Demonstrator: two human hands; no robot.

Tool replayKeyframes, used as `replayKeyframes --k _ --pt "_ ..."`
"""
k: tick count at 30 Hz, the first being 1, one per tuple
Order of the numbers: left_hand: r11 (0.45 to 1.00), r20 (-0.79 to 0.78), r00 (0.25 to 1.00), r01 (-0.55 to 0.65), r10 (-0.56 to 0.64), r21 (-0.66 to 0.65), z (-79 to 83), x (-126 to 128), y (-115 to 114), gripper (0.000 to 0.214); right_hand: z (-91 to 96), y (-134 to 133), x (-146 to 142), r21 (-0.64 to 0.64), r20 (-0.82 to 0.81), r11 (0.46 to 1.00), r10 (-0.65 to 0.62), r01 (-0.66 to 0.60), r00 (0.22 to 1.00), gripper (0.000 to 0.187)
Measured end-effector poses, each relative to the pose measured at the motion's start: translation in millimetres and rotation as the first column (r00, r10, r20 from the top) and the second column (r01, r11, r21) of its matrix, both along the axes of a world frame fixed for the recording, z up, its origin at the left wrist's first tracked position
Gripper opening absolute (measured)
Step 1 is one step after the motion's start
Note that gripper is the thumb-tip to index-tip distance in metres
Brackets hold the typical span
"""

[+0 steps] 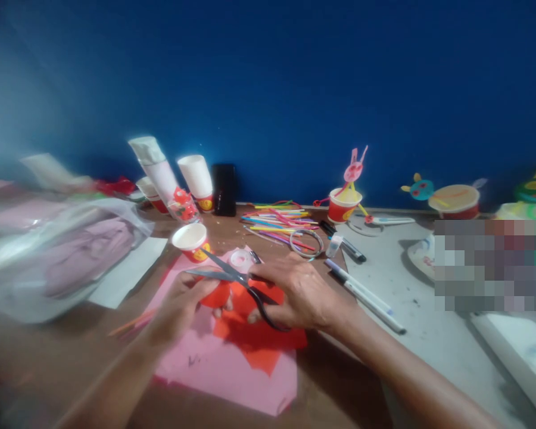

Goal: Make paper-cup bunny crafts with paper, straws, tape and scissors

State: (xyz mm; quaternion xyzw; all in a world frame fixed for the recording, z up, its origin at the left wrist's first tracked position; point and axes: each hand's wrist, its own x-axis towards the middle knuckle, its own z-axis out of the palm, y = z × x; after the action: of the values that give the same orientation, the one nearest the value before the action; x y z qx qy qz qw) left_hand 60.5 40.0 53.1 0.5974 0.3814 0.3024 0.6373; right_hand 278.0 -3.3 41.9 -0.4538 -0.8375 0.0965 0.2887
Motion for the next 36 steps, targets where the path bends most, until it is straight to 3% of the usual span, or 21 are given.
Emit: replayKeyframes --k 14,24,31,36 --pt "0.995 -0.082 0.997 -0.005 0.013 0.096 -1.8 1.3 1.4 0.02 -1.5 -1.2 -1.1 0.076 0.079 0.997 -0.018 0.012 0.997 0.052" --pt "0.997 -0.066 0.998 -0.018 0.024 0.081 6.8 5.8 -5.2 0.02 -4.4 -2.4 0.2 0.059 0.13 0.998 -0.031 0.023 0.991 0.051" --pt "0.994 -0.049 0.998 0.044 -0.04 0.098 7.1 4.5 -3.1 0.036 -4.0 -4.5 0.9 0.072 0.176 0.997 -0.026 0.014 0.984 0.043" --pt "0.997 -0.024 0.999 0.037 -0.035 0.065 6.2 3.7 -3.3 0.029 -4.2 -4.1 1.1 0.078 0.176 0.997 -0.015 0.001 0.984 0.048"
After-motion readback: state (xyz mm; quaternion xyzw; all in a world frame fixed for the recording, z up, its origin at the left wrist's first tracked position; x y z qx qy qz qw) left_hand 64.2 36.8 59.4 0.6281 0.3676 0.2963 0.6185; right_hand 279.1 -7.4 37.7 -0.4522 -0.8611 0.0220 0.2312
